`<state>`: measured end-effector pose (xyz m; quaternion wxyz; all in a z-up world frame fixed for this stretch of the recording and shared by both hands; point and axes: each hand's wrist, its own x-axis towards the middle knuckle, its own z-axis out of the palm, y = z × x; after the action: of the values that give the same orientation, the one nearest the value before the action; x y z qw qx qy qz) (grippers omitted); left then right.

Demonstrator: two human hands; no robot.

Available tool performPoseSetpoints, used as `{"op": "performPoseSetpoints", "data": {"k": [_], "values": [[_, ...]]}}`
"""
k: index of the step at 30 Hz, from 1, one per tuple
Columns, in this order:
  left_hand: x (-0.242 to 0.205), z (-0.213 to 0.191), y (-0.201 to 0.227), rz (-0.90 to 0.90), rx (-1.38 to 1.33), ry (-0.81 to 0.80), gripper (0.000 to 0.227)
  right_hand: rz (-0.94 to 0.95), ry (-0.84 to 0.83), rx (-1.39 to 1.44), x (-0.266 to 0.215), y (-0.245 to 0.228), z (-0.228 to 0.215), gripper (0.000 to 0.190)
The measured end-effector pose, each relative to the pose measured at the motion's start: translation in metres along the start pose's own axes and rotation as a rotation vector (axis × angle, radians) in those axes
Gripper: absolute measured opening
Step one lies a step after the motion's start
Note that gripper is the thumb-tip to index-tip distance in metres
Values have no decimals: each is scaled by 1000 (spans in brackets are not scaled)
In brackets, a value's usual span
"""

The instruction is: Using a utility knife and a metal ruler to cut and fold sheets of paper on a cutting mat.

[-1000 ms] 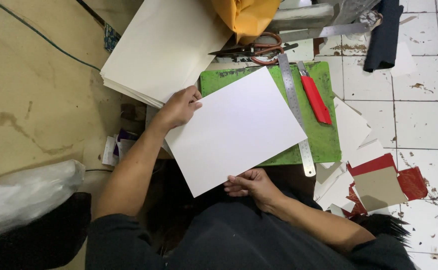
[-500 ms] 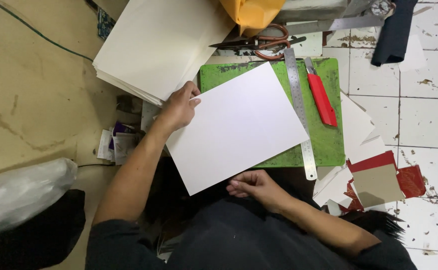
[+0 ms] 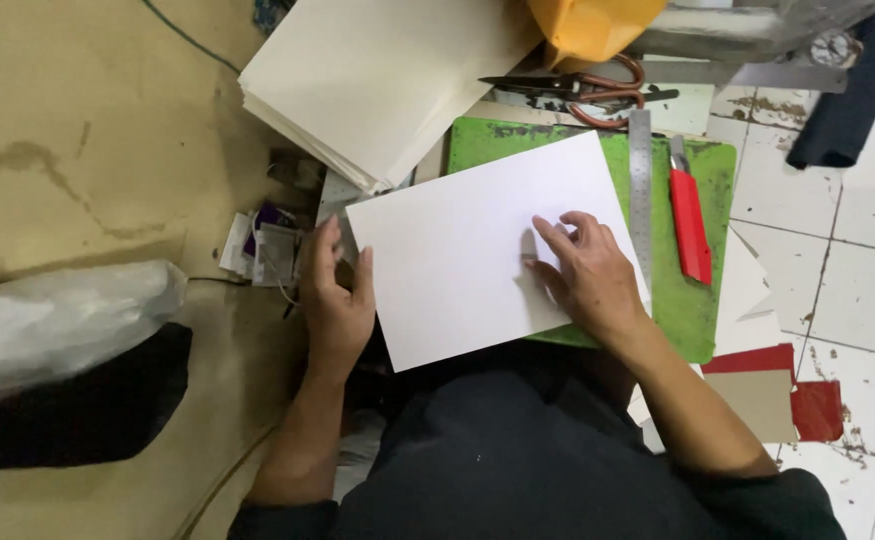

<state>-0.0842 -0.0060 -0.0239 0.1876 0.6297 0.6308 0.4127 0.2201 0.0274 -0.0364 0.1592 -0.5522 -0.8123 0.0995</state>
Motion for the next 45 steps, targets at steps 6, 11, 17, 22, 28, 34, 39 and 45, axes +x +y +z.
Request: {"op": "performPoseSetpoints", "data": {"k": [6, 11, 17, 22, 28, 34, 39, 45], "values": [[-44, 32, -39, -296, -138, 37, 58, -90, -42, -107, 7, -2, 0, 40], [-53, 49, -69, -300, -256, 38, 55, -96, -46, -134, 9, -5, -1, 34], [-41, 40, -34, -301, -280, 37, 56, -44, -54, -78, 6, -1, 5, 37], [-36, 32, -28, -325, -338, 25, 60, -54, -36, -20, 7, 3, 7, 41], [-37, 39, -30, -374, -437, 77, 59, -24, -66, -20, 12, 7, 8, 48], [-44, 52, -42, -396, -610, 179, 56, -5, -110, 14, 18, 4, 0, 49], [-34, 60, -39, -388, -653, 179, 54, 6, -126, -2, 23, 11, -3, 47], [-34, 60, -38, -400, -649, 168, 53, -4, -136, -7, 25, 12, -3, 49]]}}
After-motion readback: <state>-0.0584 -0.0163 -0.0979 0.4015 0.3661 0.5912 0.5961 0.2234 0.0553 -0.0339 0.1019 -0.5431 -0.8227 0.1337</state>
